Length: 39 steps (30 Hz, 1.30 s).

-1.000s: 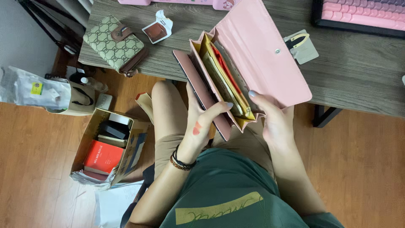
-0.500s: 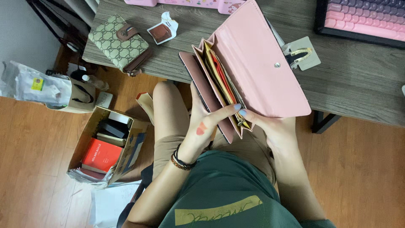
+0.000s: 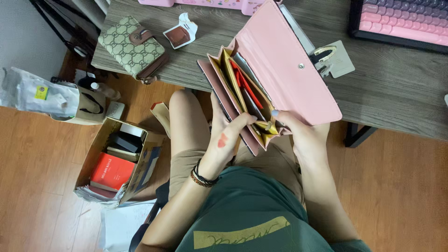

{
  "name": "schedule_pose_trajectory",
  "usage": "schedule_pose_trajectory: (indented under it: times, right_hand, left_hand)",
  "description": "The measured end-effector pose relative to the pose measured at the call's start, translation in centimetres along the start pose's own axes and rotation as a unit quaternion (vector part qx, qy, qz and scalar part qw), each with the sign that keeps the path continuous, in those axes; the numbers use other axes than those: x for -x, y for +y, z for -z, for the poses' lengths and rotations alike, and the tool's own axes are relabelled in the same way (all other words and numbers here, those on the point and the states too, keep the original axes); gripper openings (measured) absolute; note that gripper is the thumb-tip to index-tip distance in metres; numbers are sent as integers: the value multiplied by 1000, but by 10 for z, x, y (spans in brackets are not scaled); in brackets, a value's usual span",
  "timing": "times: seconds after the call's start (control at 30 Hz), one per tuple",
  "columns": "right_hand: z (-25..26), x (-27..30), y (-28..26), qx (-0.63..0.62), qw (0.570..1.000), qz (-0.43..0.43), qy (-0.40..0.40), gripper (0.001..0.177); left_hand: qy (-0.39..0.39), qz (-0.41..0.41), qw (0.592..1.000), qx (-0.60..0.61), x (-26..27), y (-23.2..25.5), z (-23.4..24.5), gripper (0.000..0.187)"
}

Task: The person sits at a desk and applies swatches of two different lip tints to the back of their left hand. They then organize several cosmetic bottles and a wallet into a pink organizer and a basket. Finally, they handle a small white electronic device and a battery.

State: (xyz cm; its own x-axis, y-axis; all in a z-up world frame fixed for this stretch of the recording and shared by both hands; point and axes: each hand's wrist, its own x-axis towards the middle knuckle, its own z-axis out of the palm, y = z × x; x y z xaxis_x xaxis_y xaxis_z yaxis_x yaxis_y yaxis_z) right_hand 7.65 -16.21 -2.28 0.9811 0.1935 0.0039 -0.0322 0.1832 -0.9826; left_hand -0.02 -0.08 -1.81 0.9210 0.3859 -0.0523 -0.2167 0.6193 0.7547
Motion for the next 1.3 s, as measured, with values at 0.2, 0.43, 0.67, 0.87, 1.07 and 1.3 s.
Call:
schedule_pose_trajectory:
  times: [0.2,0.43,0.67,0.87,1.07,1.3]
  right_hand:
    - [-5,1,-8,12,999,-26,23,45]
    - [-3,-4,-4,-11,999,-31,23,46]
    - [14,-8,16,-12,998,-61,22,35]
    - [10,-12,13,8,998,-65,1,44]
    - [5,-14,6,-3,1000,-14,-26,53]
    - [-3,-20,2,-30,999,28,34,54]
  left_hand:
    - [0,-1,1000,-1,0,0,2,88]
    - [-7,-39,997,-65,2,2,-5,97]
    - [-18,-74,989,-123,1,4,-7,103]
    - [-14,-65,993,-94,-10,2,-6,105]
    - [9,-20,996,-81,-20,7,-9,95]
    - [-15,-41,998,-51,-21,1,2,89]
